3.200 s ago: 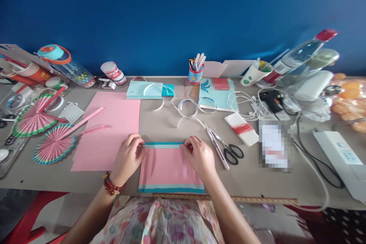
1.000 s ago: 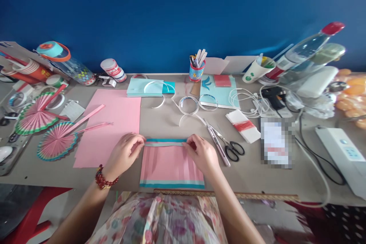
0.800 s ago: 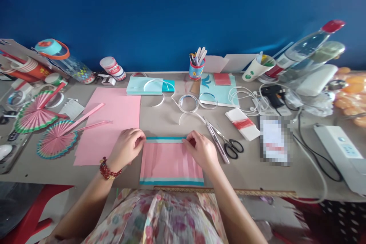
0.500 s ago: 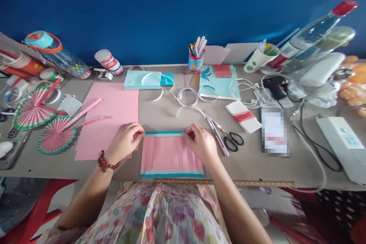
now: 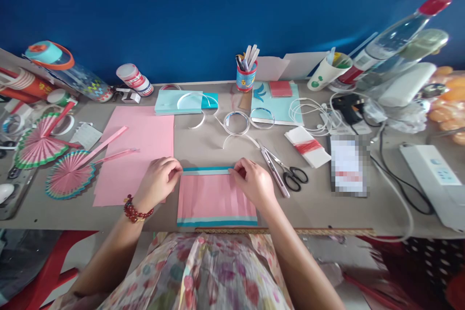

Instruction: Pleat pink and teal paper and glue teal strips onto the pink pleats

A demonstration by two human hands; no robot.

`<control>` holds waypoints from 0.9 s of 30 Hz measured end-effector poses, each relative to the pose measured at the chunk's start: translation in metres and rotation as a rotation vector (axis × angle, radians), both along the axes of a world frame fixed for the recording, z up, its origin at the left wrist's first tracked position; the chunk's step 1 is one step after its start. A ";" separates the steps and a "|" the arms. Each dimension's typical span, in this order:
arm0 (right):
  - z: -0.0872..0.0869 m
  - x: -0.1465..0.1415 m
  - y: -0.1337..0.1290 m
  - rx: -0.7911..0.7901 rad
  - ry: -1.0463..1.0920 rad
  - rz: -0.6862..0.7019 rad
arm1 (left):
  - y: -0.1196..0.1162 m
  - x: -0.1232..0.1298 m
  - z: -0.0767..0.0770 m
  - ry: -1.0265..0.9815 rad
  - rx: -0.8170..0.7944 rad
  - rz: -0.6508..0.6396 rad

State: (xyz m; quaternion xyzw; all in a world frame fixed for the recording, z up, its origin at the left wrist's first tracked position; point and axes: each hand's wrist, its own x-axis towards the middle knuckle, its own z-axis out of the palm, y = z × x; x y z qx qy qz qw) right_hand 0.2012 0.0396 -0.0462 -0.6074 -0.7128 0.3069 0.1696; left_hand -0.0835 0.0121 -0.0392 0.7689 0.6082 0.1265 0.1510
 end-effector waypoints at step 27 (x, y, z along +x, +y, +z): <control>-0.002 -0.003 -0.002 0.065 -0.039 0.015 | -0.006 0.011 -0.001 0.072 0.051 0.040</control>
